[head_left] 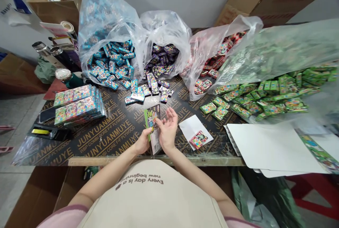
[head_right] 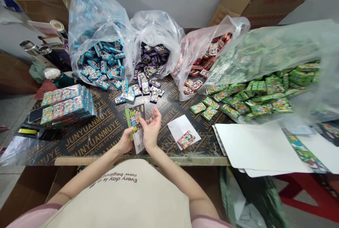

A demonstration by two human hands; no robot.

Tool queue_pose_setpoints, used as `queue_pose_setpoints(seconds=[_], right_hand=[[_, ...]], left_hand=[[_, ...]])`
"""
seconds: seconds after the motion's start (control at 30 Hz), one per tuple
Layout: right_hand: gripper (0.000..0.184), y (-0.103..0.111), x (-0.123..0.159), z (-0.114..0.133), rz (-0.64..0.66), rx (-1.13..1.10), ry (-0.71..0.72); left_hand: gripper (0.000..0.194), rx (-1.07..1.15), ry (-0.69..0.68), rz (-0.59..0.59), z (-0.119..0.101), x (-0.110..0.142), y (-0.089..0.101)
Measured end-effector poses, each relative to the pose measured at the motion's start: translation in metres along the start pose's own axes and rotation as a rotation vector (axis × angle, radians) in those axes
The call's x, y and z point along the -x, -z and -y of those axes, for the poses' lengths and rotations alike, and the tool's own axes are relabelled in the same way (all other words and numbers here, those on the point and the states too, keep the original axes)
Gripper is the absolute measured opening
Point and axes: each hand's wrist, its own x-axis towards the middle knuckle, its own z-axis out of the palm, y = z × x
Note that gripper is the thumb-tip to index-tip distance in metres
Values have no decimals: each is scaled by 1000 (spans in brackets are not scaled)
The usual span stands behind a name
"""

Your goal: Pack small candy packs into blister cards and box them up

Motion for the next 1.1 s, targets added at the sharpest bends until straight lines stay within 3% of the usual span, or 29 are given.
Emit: queue_pose_setpoints(seconds=[0.1,0.17,0.33,0.43,0.5,0.67,0.87,0.93,1.0,1.07,1.1], right_hand=[[60,5,-7,10,17,218,225],[53,11,-22,21,127,312,322],[26,22,-70,53,696,451,296],[23,26,-90,65,1059,502,263],[22,28,-96,69,1190,519,247],[46,32,-101,69,1152,486,162],[33,22,-98,58,1061,344,108],[26,20,-97,54,950,360,154],[29,21,-95,47,716,358,196],[40,22,-90,38,500,299,138],[44,23,-87,33,479,261,52]], left_hand=[[58,-89,120,24,-4,2,5],[55,-180,145,34,-10,3,11],[49,-240,61,33,-26,3,17],[53,-279,32,0,-33,2,12],[54,-314,29,7,-36,4,8],[41,-398,55,-35,-38,6,4],[37,-504,0,-74,-39,0,6],[37,-537,-53,-107,-39,-3,8],[38,-554,-111,-176,-41,-4,10],[40,-580,-165,-251,-43,-5,13],[40,-602,-184,-270,-44,-6,14]])
